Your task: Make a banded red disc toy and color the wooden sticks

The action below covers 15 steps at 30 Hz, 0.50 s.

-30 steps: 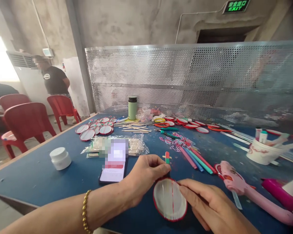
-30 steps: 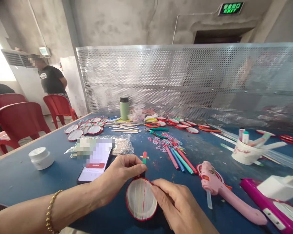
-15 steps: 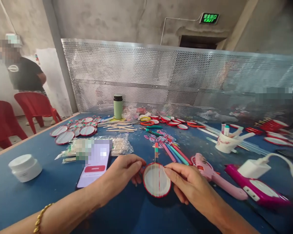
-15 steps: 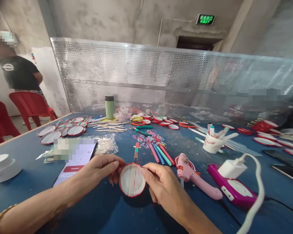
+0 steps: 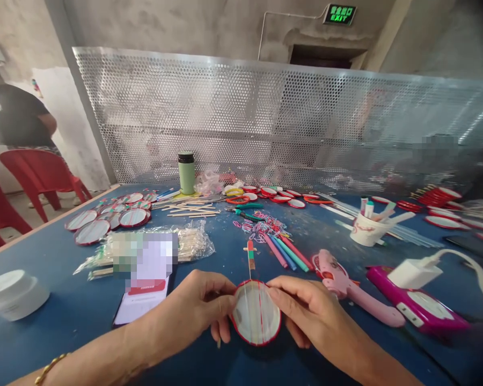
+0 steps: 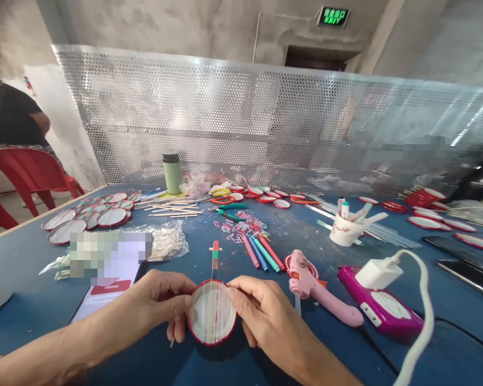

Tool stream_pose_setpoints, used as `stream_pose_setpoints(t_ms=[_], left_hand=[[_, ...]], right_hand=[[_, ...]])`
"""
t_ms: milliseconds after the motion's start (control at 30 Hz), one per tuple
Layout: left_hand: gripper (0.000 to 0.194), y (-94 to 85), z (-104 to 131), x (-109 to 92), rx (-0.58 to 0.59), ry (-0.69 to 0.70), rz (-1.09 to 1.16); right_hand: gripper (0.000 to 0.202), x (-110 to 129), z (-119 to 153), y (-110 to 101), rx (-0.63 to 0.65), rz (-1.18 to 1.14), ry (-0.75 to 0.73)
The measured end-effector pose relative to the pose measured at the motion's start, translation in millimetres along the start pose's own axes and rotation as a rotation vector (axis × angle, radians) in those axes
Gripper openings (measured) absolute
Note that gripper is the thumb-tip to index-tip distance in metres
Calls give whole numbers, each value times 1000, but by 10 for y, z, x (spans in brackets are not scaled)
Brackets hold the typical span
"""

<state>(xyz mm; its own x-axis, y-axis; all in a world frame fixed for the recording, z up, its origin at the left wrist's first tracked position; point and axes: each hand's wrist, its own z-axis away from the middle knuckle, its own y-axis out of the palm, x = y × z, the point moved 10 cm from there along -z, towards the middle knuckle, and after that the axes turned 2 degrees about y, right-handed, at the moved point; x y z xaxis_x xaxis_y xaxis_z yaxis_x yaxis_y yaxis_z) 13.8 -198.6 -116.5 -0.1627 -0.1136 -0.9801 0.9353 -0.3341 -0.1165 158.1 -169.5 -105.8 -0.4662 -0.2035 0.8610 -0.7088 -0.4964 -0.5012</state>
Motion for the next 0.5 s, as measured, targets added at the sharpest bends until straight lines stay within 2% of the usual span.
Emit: stream_pose_setpoints(t_ms=[100,233,500], left_hand=[[37,37,40,36,18,-29,61],[43,48,156,143,65,-98,144],[51,-82,329,289,72,-138,35]], right_hand=[[54,16,23,21,48,-53,-28],[58,-15,21,-60,1,-84,-57],[51,78,-9,-138,-71,-53,-101]])
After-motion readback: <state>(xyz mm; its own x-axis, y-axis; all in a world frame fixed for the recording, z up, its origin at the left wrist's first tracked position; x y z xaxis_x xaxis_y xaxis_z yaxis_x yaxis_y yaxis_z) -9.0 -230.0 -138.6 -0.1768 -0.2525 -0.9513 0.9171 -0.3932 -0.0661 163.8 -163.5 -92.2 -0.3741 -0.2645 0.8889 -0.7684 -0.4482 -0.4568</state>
